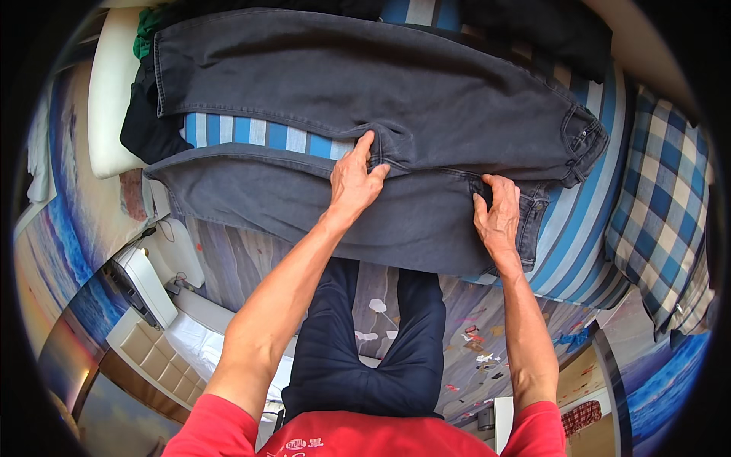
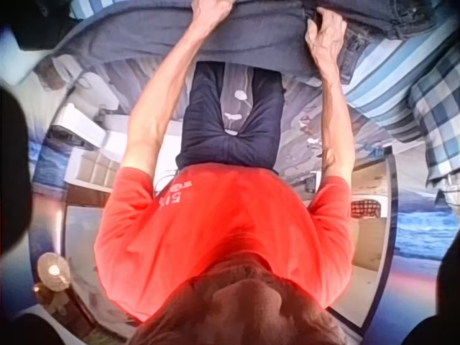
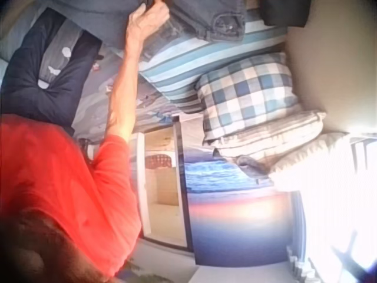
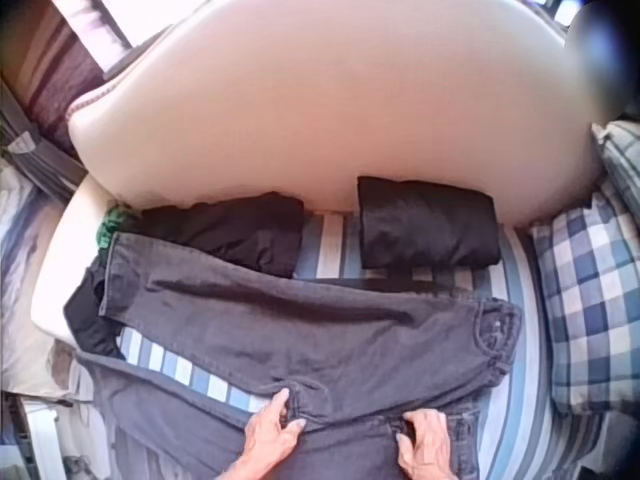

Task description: The person folds a pair of dark gray pants on a blue and white striped cushion placed on the floor. They smooth the fabric, fold the legs together, and then fold the garment in half before placing it aside.

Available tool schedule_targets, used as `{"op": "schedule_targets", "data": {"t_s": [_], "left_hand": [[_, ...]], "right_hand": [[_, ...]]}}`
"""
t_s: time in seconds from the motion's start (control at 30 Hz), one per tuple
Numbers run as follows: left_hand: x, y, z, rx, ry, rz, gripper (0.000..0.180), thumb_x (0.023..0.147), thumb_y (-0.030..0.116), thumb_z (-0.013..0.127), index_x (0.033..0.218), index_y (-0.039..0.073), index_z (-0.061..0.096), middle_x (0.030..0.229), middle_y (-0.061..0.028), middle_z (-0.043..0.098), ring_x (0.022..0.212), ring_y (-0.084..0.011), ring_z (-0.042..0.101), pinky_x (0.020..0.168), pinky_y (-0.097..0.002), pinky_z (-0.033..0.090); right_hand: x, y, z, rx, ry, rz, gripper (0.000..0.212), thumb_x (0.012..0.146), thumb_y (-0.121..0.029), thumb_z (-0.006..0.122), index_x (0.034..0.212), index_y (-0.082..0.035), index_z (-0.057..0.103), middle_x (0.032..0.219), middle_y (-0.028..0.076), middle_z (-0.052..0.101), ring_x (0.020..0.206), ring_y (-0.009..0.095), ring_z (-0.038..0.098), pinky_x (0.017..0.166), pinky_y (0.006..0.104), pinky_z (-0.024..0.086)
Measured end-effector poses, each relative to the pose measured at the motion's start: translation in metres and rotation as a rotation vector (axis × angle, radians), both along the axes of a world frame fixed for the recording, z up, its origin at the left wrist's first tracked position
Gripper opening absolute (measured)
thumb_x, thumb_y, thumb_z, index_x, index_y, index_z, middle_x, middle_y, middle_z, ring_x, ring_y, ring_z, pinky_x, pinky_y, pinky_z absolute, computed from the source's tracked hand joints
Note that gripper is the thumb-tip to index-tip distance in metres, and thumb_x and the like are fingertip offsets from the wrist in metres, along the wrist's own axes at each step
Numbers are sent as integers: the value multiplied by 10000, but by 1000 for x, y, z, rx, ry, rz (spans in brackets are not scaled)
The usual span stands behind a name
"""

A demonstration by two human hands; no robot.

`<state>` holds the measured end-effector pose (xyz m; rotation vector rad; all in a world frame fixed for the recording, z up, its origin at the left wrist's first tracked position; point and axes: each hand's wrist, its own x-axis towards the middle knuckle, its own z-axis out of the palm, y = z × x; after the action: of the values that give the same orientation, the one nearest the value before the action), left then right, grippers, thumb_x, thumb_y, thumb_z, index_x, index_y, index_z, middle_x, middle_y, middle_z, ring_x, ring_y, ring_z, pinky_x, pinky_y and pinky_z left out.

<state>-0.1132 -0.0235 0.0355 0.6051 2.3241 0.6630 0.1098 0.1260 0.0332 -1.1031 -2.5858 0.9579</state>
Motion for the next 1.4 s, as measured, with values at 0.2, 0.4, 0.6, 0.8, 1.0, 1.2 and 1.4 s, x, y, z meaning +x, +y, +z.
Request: {"op": "schedule_targets", "data": {"t_s": [0.2, 0.4, 0.6, 0.8, 1.0, 1.2, 1.4], "left_hand": [[6, 13, -10, 78, 360, -41, 536, 714, 72, 742, 1198, -11, 529, 942, -134, 604, 879, -312, 591, 784, -399, 475], [30, -17, 23, 365, 434, -260, 400, 730, -31, 673, 1117, -6, 572, 962, -158, 604, 886, -337, 570, 775, -381, 470], [87, -63, 18, 121, 132, -778, 738, 640, 200, 823, 1280, -3, 516, 1408, -290, 366, 1335, -433, 344, 1058, -499, 340], [97, -68, 15, 13, 141, -885, 892, 616, 226, 845, 1369, -2, 424, 1475, -309, 265, 1403, -447, 229, 1139, -518, 232], [101, -82, 25, 12, 63, -913, 803, 656, 219, 805, 1360, 37, 467, 1491, -265, 285, 1413, -417, 230, 1125, -591, 197], [110, -96, -2, 51, 306, -971, 592, 786, 110, 585, 1364, 52, 470, 1488, -249, 314, 1404, -404, 266, 1116, -615, 193], [116, -104, -10, 63, 399, -1010, 589, 823, 143, 565, 1396, 91, 435, 1486, -242, 317, 1397, -418, 272, 1089, -664, 205]], "right_hand": [[18, -11, 10, 54, -81, 54, 527, 706, 11, 660, 1222, -22, 557, 1217, 152, 534, 1121, 334, 500, 939, 441, 408], [59, -39, 26, 13, -170, 84, 530, 661, -74, 742, 1164, -30, 584, 1189, 156, 540, 1118, 340, 497, 947, 440, 388], [82, -56, 37, -86, -379, 337, 785, 549, -160, 845, 1273, -77, 552, 1417, 184, 400, 1311, 374, 372, 1065, 490, 297], [93, -66, 18, 69, -282, 317, 527, 636, -41, 732, 1149, -77, 615, 1376, 192, 452, 1255, 373, 435, 1015, 484, 342], [112, -74, 21, 45, -244, 297, 329, 719, -32, 688, 1044, -57, 653, 1274, 160, 546, 1188, 342, 511, 967, 463, 378], [110, -85, 20, 50, -375, 306, 520, 686, -61, 707, 1186, -60, 564, 1353, 187, 456, 1267, 365, 422, 1018, 484, 330], [115, -95, 5, 195, -366, 325, 546, 637, -3, 679, 1168, -25, 558, 1344, 207, 449, 1260, 387, 419, 1020, 503, 327]]}}
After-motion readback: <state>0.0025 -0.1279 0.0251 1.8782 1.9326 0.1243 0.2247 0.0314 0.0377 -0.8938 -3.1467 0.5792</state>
